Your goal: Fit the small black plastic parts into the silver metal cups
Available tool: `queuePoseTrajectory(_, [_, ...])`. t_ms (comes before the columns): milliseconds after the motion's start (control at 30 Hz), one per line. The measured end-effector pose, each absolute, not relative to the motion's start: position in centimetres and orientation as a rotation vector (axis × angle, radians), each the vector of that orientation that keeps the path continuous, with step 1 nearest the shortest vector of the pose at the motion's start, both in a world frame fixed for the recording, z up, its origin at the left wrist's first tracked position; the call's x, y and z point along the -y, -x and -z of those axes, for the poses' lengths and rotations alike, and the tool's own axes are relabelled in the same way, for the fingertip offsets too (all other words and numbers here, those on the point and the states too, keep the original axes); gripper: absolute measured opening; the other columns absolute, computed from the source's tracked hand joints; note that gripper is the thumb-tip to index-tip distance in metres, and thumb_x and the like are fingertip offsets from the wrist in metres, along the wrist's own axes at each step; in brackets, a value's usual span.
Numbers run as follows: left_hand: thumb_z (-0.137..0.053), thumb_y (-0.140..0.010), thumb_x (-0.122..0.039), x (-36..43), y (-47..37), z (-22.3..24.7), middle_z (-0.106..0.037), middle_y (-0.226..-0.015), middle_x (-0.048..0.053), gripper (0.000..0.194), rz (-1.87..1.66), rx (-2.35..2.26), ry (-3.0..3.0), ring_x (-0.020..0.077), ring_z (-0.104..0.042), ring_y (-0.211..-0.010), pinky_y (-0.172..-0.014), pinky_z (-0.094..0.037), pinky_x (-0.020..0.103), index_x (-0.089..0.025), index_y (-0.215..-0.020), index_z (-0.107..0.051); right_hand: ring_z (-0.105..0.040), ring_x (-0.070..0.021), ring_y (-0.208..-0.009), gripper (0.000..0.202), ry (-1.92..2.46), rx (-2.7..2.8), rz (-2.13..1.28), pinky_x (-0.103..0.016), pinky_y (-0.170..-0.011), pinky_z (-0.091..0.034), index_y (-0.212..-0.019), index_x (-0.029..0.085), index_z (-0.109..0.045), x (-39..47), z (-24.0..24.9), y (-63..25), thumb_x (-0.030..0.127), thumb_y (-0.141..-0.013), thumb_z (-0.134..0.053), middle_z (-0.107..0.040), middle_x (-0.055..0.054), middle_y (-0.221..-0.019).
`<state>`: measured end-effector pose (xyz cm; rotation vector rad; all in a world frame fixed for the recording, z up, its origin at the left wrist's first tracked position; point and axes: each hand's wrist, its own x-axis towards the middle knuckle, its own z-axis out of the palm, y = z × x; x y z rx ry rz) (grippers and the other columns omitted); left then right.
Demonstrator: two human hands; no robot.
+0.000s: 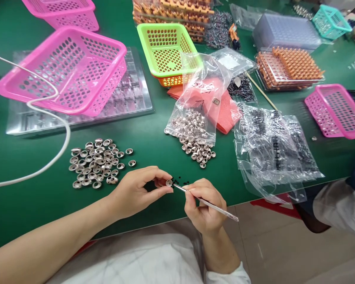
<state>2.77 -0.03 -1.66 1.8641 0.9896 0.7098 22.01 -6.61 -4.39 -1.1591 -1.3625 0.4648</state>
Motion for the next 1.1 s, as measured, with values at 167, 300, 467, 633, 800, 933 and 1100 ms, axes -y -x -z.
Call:
queuePoseTrajectory(167, [-0.076, -0.085, -0.022, 0.07, -2.73, 1.87, -0.074, -0.078, 0.001, 0.011, -0.716, -0.981, -1.877, 0.0136, -0.069, -0.069, -0.066, -0.057, 0.024, -0.018, -0.094, -0.070, -0.072, -0.0200, -0.066, 0.021, 1.152, 1.356, -0.471, -0.037, -0.057, -0.059, -0.098, 0.025, -0.063, 6.62, 4.52, -21.98, 0.009, -0.085, -0.068, -0.072, 0.000, -0.077])
queuePoseTrajectory(300, [-0.078, -0.084, -0.020, 0.12, -2.78, 1.99, -0.074, -0.078, 0.001, 0.013, -0.728, -0.978, -1.873, 0.0132, -0.069, -0.068, -0.065, -0.056, 0.023, -0.017, -0.094, -0.070, -0.073, -0.0201, -0.067, 0.023, 1.136, 1.346, -0.480, -0.037, -0.058, -0.059, -0.098, 0.024, -0.064, 6.66, 4.50, -22.01, 0.006, -0.084, -0.068, -0.072, -0.001, -0.078])
queuePoseTrajectory(467, [-0.077, -0.084, -0.019, 0.00, -2.73, 1.87, -0.074, -0.079, 0.001, 0.012, -0.724, -0.976, -1.880, 0.0132, -0.069, -0.069, -0.065, -0.056, 0.023, -0.017, -0.094, -0.070, -0.073, -0.0200, -0.068, 0.025, 1.142, 1.337, -0.489, -0.038, -0.059, -0.059, -0.099, 0.025, -0.064, 6.73, 4.50, -21.97, 0.005, -0.083, -0.068, -0.072, 0.000, -0.078])
queuePoseTrajectory(633, [-0.076, -0.086, -0.020, -0.02, -2.72, 1.74, -0.074, -0.079, 0.001, 0.011, -0.711, -0.974, -1.917, 0.0133, -0.069, -0.069, -0.065, -0.055, 0.023, -0.018, -0.095, -0.069, -0.073, -0.0195, -0.069, 0.026, 1.143, 1.378, -0.479, -0.036, -0.059, -0.059, -0.100, 0.025, -0.064, 6.76, 4.51, -21.94, 0.005, -0.083, -0.068, -0.073, -0.001, -0.079])
queuePoseTrajectory(800, [-0.075, -0.086, -0.018, 0.08, -2.74, 1.82, -0.072, -0.076, 0.000, 0.011, -0.750, -0.938, -2.001, 0.0133, -0.066, -0.068, -0.063, -0.053, 0.022, -0.017, -0.095, -0.069, -0.073, -0.0193, -0.072, 0.027, 1.148, 1.459, -0.483, -0.037, -0.060, -0.061, -0.103, 0.025, -0.064, 6.96, 4.63, -22.01, 0.006, -0.084, -0.067, -0.075, -0.002, -0.086])
queuePoseTrajectory(933, [-0.076, -0.086, -0.018, 0.12, -2.66, 1.97, -0.070, -0.074, 0.001, 0.012, -0.803, -0.907, -2.050, 0.0134, -0.065, -0.067, -0.062, -0.051, 0.022, -0.014, -0.095, -0.069, -0.073, -0.0189, -0.073, 0.030, 1.128, 1.515, -0.464, -0.036, -0.061, -0.061, -0.105, 0.024, -0.064, 7.02, 4.68, -22.04, 0.004, -0.082, -0.068, -0.076, -0.003, -0.088])
queuePoseTrajectory(1100, [-0.076, -0.086, -0.017, 0.12, -2.63, 2.09, -0.069, -0.074, 0.001, 0.012, -0.804, -0.912, -2.067, 0.0139, -0.064, -0.067, -0.062, -0.050, 0.023, -0.014, -0.095, -0.069, -0.073, -0.0191, -0.075, 0.033, 1.114, 1.526, -0.477, -0.036, -0.062, -0.062, -0.107, 0.023, -0.064, 7.01, 4.58, -22.04, 0.003, -0.081, -0.068, -0.076, -0.004, -0.090])
